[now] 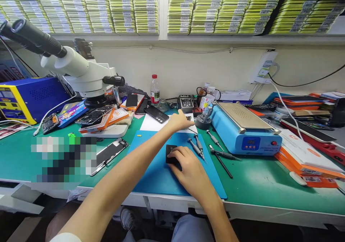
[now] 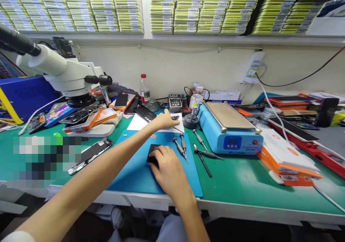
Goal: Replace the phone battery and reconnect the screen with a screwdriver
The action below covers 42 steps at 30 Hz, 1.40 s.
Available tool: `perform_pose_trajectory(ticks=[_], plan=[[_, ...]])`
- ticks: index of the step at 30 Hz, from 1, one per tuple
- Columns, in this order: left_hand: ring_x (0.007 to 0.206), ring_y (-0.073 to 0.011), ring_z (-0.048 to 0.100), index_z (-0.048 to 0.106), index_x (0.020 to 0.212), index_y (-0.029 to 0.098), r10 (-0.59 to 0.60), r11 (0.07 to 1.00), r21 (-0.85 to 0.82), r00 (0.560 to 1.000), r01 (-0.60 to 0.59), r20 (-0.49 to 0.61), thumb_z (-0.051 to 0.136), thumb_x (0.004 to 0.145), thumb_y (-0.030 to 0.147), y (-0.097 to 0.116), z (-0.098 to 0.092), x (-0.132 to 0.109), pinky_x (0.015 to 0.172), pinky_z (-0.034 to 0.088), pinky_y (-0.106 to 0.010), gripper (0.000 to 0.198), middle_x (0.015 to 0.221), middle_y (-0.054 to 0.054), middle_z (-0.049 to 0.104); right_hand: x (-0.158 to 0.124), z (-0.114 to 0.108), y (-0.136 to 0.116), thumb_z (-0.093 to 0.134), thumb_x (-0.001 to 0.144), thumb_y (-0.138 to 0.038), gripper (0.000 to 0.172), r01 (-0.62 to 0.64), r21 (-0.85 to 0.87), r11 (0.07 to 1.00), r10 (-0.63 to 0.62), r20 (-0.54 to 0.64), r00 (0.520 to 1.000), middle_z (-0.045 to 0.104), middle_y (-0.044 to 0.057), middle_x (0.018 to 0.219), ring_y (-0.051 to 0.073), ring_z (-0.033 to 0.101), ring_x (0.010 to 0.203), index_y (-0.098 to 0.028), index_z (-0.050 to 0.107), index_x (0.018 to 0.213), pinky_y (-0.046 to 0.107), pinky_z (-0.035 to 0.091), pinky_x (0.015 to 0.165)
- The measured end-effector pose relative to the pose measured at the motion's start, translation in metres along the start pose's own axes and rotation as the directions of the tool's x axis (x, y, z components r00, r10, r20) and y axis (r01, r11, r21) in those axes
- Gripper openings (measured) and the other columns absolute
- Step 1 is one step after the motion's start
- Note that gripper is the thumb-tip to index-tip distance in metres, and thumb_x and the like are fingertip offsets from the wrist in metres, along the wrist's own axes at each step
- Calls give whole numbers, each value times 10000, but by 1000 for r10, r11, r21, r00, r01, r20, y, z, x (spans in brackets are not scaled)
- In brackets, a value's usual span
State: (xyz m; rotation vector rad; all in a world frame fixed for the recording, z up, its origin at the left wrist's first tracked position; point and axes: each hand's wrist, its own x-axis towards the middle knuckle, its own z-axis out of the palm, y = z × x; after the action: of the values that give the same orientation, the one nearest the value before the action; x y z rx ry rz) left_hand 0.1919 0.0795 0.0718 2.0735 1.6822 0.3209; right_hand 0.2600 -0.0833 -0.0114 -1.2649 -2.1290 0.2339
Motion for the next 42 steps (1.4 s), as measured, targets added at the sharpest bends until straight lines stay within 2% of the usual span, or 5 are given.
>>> perform_pose_trajectory(ticks=[9, 14, 20, 36, 42], plan=[[1166, -333, 693, 513, 1282, 216, 142, 990, -9, 988, -143, -54, 713, 842, 442, -67, -45, -69, 846, 541, -344, 534, 1296, -148, 711, 3, -1, 5, 562, 880, -46, 304, -59, -91, 994, 40, -199, 979, 760, 33, 1105, 260, 692, 1052, -268, 674, 1056, 444, 556, 946], [898, -248, 716, 523, 1283, 259, 176, 981, -74, 984, -178, -33, 675, 850, 385, -128, -26, -125, 671, 548, -326, 476, 1141, -65, 725, 2, 3, 19, 515, 967, -169, 179, -256, -87, 963, 202, -398, 895, 762, 93, 1086, 310, 693, 1070, -244, 646, 1063, 489, 524, 940], [1172, -280, 641, 564, 1319, 280, 297, 950, -78, 953, -301, -55, 666, 848, 241, -178, -5, -163, 990, 572, -419, 484, 1258, -66, 663, 1, 4, 20, 548, 1002, -281, 188, -401, -83, 912, 323, -458, 828, 795, 111, 1099, 328, 709, 1032, -231, 680, 1125, 480, 516, 890], [1475, -257, 445, 513, 1411, 325, 686, 711, 48, 676, -702, -270, 672, 1018, 148, -201, 5, -175, 1228, 388, -493, 459, 1620, -25, 551, 7, 4, 15, 511, 982, -264, 333, -477, -36, 878, 416, -434, 799, 772, 128, 1271, 353, 693, 1192, -238, 716, 1244, 519, 526, 1018], [1469, -247, 454, 499, 1483, 325, 708, 700, 137, 655, -701, -264, 643, 1030, 134, -199, 6, -177, 1245, 350, -474, 512, 1622, -10, 563, 8, 4, 17, 494, 984, -276, 329, -432, -108, 895, 356, -410, 840, 767, 133, 1279, 354, 680, 1210, -227, 731, 1207, 543, 500, 1064]])
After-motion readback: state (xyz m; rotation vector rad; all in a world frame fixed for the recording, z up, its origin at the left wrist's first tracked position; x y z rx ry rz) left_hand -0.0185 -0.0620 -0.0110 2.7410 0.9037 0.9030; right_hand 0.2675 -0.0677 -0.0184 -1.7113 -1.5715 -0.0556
